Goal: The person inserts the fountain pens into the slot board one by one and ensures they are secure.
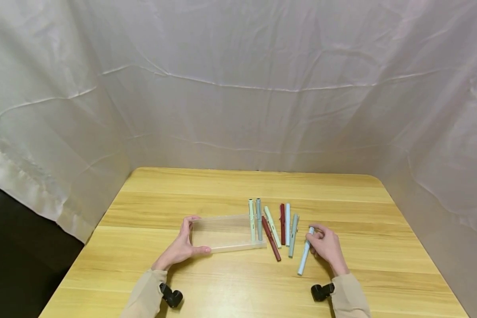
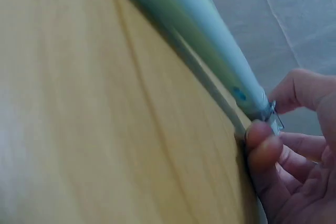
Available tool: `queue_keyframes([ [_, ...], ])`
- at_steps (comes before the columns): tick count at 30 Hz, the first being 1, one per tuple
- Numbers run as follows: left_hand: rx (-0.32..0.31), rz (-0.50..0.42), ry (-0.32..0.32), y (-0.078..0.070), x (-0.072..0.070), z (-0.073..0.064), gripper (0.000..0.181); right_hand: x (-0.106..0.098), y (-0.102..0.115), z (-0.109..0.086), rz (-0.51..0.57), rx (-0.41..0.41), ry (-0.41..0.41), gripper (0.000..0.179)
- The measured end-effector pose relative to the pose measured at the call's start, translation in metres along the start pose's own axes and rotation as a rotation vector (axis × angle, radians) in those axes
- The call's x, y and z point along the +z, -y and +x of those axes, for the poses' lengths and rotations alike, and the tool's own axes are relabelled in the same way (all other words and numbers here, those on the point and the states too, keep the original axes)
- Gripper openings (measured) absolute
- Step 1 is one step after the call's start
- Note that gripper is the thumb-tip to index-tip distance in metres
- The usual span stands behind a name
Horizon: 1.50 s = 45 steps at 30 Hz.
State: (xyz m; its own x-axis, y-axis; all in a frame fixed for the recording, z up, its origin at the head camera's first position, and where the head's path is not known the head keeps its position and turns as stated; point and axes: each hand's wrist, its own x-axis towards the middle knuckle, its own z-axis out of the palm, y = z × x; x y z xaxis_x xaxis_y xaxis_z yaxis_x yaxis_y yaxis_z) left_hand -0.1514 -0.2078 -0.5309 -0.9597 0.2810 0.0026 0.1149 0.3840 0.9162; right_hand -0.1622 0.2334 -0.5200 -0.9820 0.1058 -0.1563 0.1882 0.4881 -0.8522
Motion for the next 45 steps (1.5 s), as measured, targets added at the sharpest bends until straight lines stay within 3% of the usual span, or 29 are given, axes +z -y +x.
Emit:
queue_keyframes([
  [10,0.012,-0.019,-0.005,0.002,0.0,0.0,0.099,-0.009,-0.004,-0.001,0.338,0.039,0.121,0.054],
  [21,0.021,-0.043,-0.005,0.001,-0.001,0.0,0.099,-0.015,-0.009,0.001,0.52,0.024,0.169,0.056],
  [34,0.012,-0.032,0.001,0.001,0.0,0.0,0.099,-0.016,-0.014,-0.004,0.802,-0.017,0.201,0.013],
  [45,0.008,-0.049,0.013,-0.001,-0.001,0.0,0.099,-0.014,-0.009,-0.006,1.049,-0.126,0.298,0.018],
])
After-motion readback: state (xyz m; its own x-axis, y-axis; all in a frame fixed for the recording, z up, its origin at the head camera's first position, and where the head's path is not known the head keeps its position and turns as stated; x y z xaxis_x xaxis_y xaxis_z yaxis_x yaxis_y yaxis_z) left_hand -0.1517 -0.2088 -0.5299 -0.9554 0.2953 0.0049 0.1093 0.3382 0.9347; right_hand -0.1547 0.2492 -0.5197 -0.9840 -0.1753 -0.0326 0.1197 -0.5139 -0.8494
